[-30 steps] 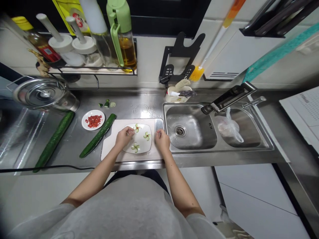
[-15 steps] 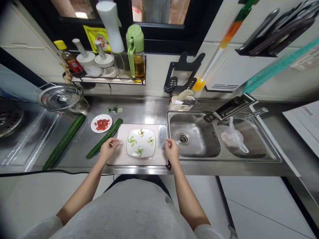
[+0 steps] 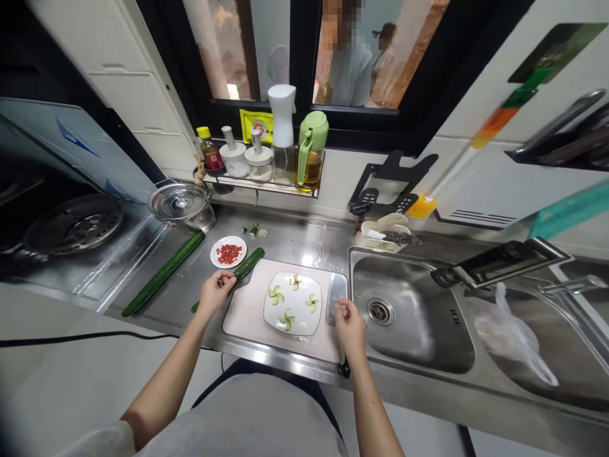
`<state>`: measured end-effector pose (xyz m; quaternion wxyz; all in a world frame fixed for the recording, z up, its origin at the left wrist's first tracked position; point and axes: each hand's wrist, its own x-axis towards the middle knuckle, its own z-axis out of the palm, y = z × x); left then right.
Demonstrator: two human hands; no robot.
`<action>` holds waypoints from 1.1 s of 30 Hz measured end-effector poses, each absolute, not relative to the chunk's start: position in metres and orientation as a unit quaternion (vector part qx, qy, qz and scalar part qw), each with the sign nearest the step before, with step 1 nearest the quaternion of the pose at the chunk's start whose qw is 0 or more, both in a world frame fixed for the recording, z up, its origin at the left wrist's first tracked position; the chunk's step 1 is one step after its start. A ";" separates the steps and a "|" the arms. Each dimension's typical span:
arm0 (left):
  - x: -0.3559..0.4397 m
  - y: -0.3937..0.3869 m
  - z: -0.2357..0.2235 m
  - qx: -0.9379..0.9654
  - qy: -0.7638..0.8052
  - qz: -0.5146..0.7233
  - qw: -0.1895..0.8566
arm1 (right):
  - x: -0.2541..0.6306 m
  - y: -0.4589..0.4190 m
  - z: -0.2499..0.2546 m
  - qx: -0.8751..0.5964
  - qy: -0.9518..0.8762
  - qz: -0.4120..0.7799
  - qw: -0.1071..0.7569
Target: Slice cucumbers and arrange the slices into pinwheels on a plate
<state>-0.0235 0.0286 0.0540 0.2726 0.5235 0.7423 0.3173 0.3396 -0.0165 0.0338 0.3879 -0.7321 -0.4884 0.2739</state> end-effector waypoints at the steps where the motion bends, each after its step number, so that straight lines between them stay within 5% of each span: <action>1: -0.025 0.032 0.054 0.518 0.750 0.317 0.261 | 0.339 -0.016 0.034 -0.730 -0.491 0.276 0.388; 12: -0.060 0.097 0.037 0.459 0.844 0.238 0.144 | 0.339 -0.011 0.036 -0.727 -0.489 0.279 0.393; 33: -0.057 0.155 0.009 0.652 0.745 0.056 0.128 | 0.344 -0.014 0.033 -0.752 -0.493 0.265 0.349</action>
